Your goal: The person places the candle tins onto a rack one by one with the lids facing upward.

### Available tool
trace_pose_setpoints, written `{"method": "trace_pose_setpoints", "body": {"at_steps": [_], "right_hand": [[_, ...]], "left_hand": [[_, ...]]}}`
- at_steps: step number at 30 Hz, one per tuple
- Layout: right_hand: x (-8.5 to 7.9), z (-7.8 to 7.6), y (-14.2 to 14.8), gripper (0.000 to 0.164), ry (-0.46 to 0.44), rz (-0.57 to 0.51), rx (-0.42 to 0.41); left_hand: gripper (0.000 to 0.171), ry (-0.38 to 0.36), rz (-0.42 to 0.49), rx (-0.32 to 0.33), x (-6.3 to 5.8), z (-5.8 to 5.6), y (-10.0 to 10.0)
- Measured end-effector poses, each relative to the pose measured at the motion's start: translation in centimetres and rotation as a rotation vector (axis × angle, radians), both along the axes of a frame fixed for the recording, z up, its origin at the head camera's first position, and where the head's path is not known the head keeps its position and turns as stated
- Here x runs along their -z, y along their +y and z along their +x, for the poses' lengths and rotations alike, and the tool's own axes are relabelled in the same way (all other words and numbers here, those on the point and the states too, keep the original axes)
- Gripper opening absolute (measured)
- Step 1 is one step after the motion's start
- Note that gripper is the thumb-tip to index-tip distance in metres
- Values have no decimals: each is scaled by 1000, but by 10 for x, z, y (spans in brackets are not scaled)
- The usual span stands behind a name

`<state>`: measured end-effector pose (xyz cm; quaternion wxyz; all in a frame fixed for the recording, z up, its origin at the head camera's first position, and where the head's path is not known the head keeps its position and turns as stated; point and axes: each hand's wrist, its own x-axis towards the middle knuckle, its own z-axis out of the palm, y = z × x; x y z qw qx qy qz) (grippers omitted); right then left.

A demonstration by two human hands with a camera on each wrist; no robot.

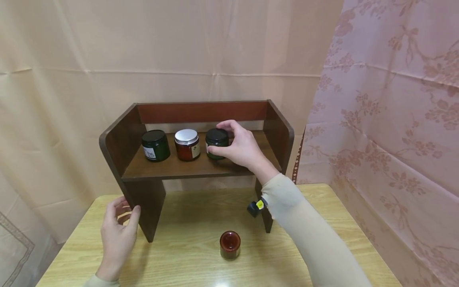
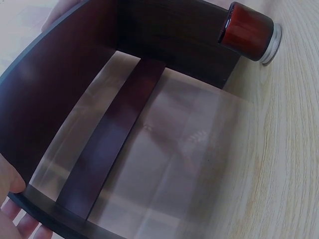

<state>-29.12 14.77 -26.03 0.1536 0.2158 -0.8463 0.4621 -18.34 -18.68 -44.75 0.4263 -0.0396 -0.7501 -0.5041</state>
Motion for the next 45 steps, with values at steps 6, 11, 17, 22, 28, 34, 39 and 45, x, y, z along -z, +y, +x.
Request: {"method": "trace_pose_setpoints", "body": {"at_steps": [6,11,17,22,28,34,39,45], "right_hand": [[-1,1,1,66,-26,-27,-25],[-1,2,1,66,-43,-27,-35],[-1,3,3,75,-39,-9,-54],[-1,9,9,82,17,-27,-78],[2,24,26,70,110,-84,-76],[14,49,45,44,341,-101,-70],[34,70,61,36,522,-156,-80],[60,91,71,35,568,-239,-53]], "left_hand": [[38,-1,5,12,0,0,1],[37,-4,3,7,0,0,1],[37,-9,-2,-3,0,2,0],[36,-16,-4,-3,0,2,0],[37,-24,-6,-5,0,2,0],[36,-19,-8,-7,0,2,0],[36,-16,-8,-6,0,2,0],[37,-14,-4,-2,0,1,-1]]}}
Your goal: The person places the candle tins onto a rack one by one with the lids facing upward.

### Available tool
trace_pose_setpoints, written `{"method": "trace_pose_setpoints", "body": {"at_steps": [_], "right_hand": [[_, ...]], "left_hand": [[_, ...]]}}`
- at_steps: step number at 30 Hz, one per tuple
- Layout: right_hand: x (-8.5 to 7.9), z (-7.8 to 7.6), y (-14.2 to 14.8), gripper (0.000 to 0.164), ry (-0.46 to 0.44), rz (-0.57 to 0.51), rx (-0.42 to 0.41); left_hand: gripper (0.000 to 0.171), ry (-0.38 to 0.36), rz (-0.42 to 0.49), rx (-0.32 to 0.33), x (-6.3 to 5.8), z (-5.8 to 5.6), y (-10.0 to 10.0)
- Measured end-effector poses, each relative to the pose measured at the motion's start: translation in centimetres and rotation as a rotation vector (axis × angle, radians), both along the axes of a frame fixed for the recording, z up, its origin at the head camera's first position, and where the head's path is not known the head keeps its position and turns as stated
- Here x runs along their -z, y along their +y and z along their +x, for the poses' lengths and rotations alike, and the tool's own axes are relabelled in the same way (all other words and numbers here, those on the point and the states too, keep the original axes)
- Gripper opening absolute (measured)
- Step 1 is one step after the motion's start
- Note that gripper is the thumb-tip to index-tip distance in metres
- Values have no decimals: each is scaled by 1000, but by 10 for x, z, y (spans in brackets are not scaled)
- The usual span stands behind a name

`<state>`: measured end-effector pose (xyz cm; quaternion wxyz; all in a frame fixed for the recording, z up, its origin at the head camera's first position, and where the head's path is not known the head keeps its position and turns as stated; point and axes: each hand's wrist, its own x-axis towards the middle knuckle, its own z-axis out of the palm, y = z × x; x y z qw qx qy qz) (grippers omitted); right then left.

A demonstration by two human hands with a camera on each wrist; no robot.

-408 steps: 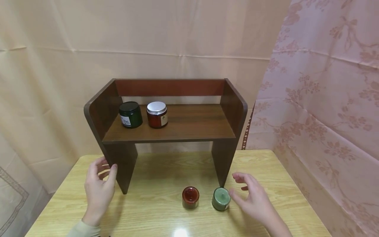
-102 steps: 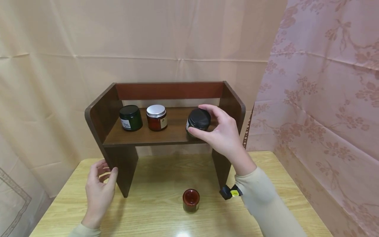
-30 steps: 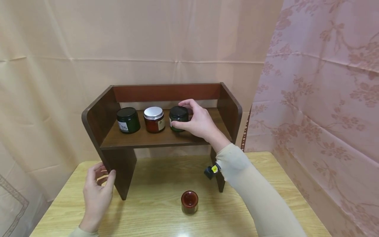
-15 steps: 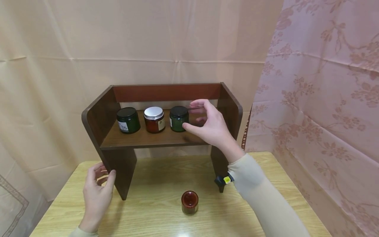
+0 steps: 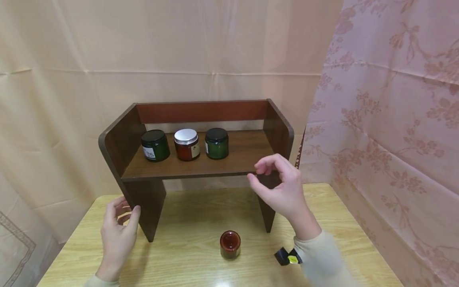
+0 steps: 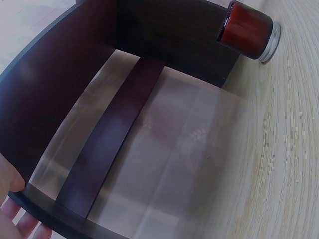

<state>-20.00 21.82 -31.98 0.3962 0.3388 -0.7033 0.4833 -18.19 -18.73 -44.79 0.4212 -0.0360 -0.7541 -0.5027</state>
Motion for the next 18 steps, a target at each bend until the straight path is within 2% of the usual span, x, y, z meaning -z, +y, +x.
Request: {"method": "trace_pose_setpoints", "body": {"at_steps": [4,10,18], "right_hand": [[22,7,1,38,-4,1,-31],[57,10,-3,39,-6,48,-109],[99,15,-5,53,-233,270,-204]], "left_hand": [[37,0,6,4,0,-1,0],[37,-7,0,-3,1,0,1],[37,0,-3,-9,1,-2,0]]}}
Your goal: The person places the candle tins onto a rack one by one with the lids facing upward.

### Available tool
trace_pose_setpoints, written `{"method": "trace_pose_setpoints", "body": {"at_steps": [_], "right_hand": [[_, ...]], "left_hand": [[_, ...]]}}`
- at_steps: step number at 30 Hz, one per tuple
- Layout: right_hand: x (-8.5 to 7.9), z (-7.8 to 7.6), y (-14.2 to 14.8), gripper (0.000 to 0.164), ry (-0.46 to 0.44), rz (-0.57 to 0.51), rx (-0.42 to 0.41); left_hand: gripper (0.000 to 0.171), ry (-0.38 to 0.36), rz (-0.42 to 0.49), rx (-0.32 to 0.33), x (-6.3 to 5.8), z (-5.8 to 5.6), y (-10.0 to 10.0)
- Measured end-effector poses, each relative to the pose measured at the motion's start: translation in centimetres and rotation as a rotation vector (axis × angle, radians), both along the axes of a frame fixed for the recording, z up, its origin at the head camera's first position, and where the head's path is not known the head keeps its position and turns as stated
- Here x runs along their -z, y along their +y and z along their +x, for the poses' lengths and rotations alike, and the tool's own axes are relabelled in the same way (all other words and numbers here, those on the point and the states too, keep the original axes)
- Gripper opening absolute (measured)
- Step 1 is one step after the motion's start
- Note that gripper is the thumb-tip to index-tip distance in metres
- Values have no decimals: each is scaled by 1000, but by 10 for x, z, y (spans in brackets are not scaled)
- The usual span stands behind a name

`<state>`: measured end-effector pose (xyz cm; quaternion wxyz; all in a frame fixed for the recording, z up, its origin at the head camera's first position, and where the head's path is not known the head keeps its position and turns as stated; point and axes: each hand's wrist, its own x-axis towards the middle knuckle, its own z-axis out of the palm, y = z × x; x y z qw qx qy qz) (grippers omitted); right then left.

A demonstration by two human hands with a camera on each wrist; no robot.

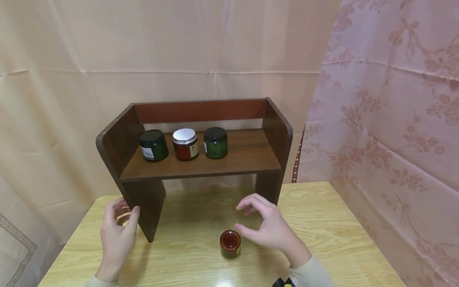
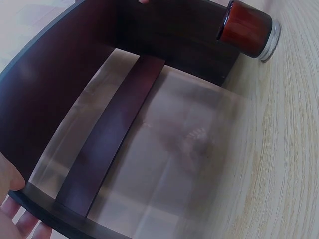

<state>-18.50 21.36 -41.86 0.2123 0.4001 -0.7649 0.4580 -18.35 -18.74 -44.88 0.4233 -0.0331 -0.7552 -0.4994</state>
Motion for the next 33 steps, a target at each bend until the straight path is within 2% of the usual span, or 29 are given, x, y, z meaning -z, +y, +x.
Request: {"method": "trace_pose_setpoints", "body": {"at_steps": [6,11,17,26,30,33], "right_hand": [[24,1,1,60,-81,108,-17],[40,2,2,69,-119,158,20],[50,5,2,72,-136,179,61],[64,7,6,82,-200,251,26],[72,5,2,83,-262,286,35],[78,1,-4,81,-327,319,36]], "left_hand": [[36,-2,-3,-1,0,1,1],[37,-6,4,-4,2,1,2],[38,-10,10,-5,2,2,4],[39,32,8,31,2,-1,9],[40,30,5,23,3,-1,7],[41,16,8,-6,3,1,4]]}}
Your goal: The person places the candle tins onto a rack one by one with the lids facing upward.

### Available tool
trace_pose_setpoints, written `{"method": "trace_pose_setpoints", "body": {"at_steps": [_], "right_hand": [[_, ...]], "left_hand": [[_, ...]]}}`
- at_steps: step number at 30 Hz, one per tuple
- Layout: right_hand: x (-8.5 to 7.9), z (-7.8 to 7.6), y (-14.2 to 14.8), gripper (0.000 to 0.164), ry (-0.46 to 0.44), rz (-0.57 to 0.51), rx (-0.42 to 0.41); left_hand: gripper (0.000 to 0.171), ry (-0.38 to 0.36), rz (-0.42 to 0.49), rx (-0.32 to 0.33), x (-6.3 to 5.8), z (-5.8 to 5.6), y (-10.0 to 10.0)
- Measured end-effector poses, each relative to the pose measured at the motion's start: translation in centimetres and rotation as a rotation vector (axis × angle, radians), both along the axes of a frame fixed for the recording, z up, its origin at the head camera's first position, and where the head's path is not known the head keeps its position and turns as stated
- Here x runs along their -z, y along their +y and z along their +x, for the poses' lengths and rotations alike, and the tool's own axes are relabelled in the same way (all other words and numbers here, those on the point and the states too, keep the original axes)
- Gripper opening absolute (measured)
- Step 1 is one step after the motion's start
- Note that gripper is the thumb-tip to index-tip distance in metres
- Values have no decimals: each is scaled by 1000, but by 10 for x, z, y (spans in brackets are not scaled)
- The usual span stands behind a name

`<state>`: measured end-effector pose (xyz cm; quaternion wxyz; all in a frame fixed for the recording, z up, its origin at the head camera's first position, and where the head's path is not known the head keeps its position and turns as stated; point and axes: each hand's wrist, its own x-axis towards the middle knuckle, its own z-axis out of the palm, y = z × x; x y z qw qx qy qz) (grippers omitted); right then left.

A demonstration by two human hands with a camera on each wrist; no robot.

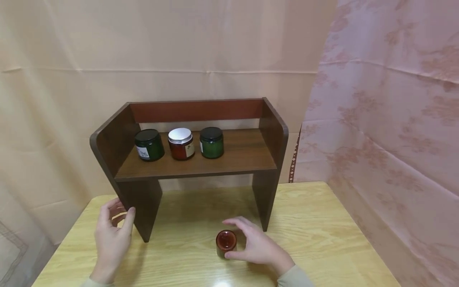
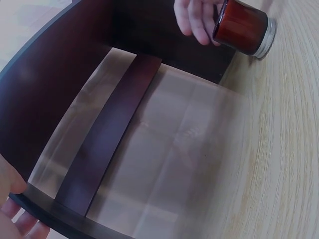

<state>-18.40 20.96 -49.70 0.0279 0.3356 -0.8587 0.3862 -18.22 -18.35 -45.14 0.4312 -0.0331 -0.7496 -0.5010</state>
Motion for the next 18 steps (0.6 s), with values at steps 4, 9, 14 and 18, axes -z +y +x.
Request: {"method": "trace_pose_setpoints", "body": {"at_steps": [4,9,14,18], "right_hand": [[6,-2,-5,82,-32,19,1],[10,-1,-5,90,-4,41,-14],[11,-1,-6,91,7,54,-28],[12,-1,-8,90,-22,65,-10]], "left_hand": [[40,-17,-3,-14,-1,3,-4],[39,-18,-8,-10,-2,3,-5],[39,-8,-7,-5,-2,2,-4],[39,-3,-14,0,-3,1,-3]]}}
